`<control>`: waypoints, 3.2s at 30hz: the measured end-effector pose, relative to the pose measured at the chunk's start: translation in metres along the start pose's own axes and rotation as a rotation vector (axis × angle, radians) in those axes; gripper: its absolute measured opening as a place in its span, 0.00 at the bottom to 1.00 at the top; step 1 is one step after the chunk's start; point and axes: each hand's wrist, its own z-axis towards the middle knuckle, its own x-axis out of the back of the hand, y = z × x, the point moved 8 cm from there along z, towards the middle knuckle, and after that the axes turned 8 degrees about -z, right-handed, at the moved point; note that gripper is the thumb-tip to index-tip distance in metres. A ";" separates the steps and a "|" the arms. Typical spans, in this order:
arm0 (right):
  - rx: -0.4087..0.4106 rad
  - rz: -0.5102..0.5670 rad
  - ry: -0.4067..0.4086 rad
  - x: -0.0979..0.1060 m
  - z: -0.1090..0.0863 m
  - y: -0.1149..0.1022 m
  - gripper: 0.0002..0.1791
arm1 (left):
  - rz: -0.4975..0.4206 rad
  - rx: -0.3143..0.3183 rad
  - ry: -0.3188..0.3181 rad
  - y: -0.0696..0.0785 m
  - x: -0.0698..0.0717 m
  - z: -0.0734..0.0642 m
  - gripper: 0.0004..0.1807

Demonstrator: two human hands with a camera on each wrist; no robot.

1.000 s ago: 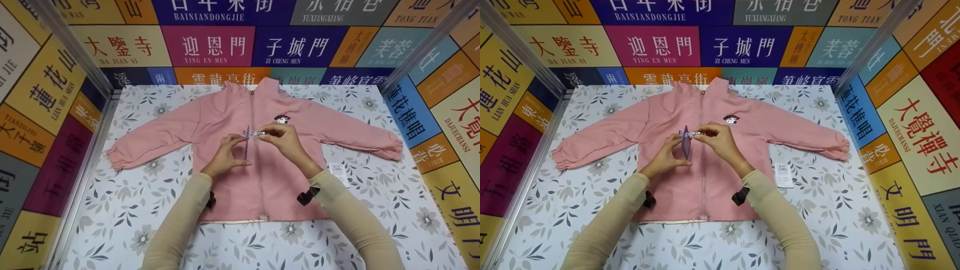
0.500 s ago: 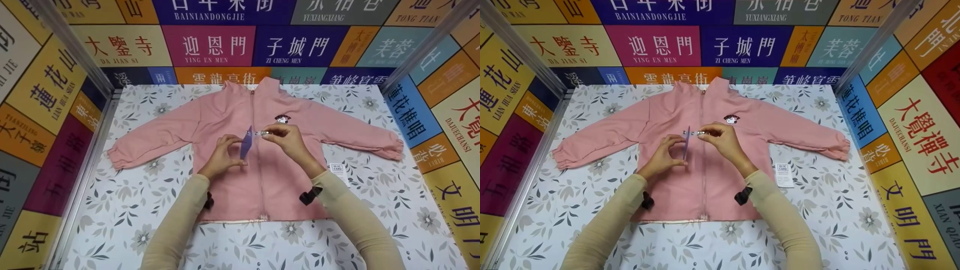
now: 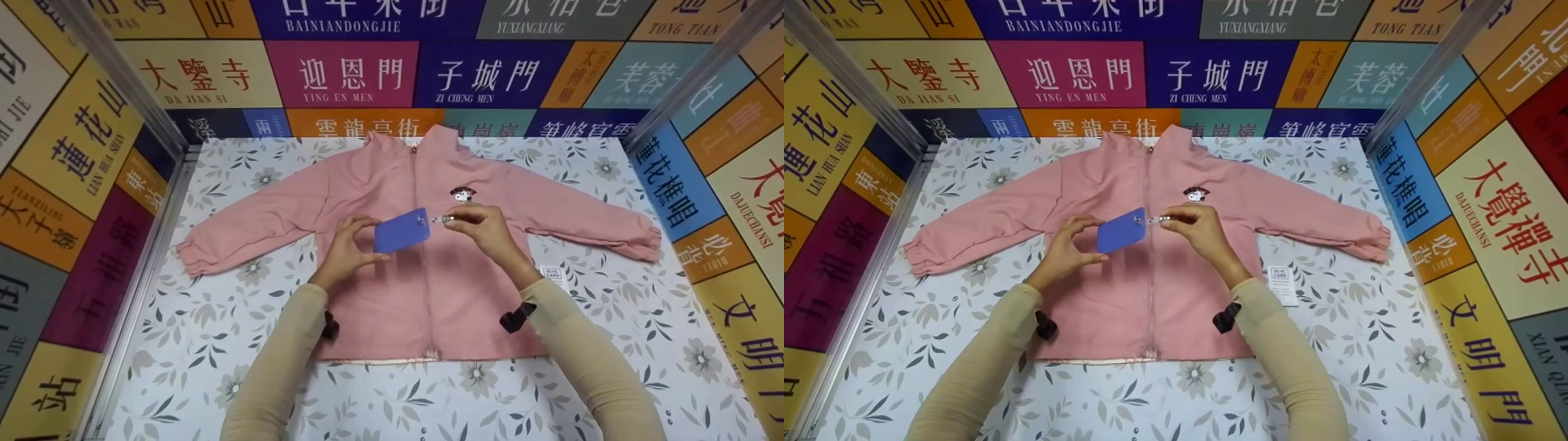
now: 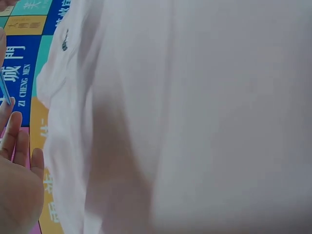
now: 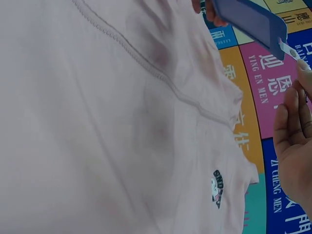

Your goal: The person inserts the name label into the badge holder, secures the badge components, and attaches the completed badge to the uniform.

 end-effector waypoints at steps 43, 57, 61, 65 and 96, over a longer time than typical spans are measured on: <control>-0.056 -0.255 0.011 0.014 -0.005 0.051 0.14 | 0.032 -0.015 0.021 0.014 0.019 0.006 0.39; -0.073 -0.339 0.077 0.021 -0.006 0.077 0.11 | 0.054 0.003 0.003 0.005 0.019 -0.007 0.38; -0.086 -0.388 0.085 0.021 -0.005 0.084 0.11 | 0.051 -0.007 0.004 0.004 0.018 -0.009 0.38; -0.084 -0.440 0.089 0.021 -0.005 0.089 0.10 | 0.047 -0.024 -0.003 0.005 0.015 -0.010 0.38; -0.146 -0.429 0.031 0.022 -0.005 0.092 0.18 | 0.059 -0.019 -0.034 0.005 0.005 -0.013 0.38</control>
